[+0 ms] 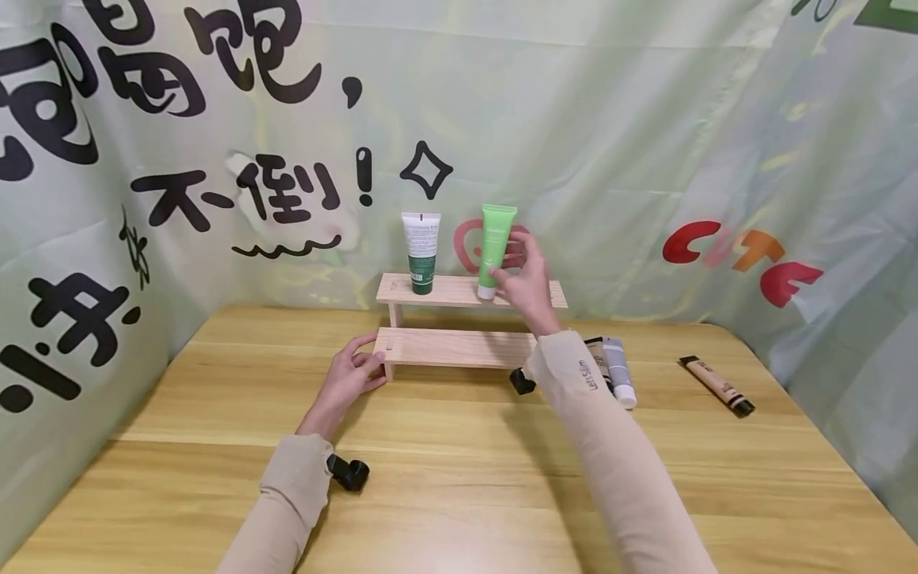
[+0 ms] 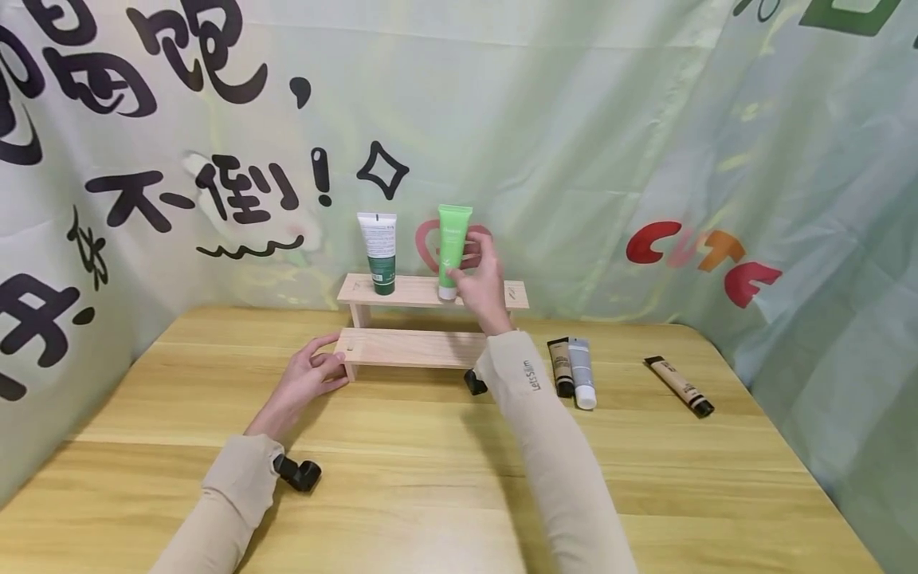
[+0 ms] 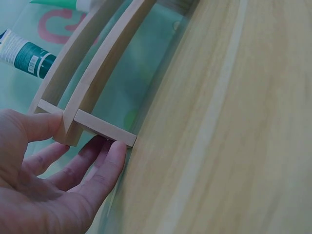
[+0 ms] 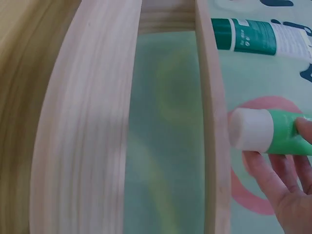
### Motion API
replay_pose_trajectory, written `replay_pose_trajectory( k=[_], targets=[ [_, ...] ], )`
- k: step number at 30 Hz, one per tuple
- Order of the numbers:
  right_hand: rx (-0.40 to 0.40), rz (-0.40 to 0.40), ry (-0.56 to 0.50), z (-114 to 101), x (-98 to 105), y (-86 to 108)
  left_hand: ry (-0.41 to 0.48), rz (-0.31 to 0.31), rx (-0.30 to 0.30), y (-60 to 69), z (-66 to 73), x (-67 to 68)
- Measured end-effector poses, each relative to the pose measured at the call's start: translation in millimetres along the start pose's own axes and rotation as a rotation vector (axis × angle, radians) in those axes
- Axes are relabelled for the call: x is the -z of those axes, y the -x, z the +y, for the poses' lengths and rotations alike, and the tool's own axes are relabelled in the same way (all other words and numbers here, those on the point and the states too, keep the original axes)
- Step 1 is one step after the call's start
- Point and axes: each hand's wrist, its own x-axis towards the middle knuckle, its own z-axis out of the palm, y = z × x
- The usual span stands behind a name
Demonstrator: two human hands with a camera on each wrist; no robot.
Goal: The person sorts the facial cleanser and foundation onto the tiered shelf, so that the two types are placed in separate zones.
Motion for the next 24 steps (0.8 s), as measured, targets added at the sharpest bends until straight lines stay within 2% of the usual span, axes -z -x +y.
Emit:
replay_pose_trajectory(
  k=[6, 18, 24],
  targets=[
    [0.072, 0.016, 0.013, 5.3, -13.2, -1.1, -0.004, 0.002, 0.010, 1.1, -0.7, 0.2],
    [0.087, 0.016, 0.050, 12.9, -15.3, -0.9, -0.012, 0.012, 0.005, -0.5, 0.4, -1.2],
    [0.057, -0.034, 0.037, 12.8, -10.5, -0.2, -0.009, 0.020, 0.010, -0.7, 1.3, -1.6]
  ],
)
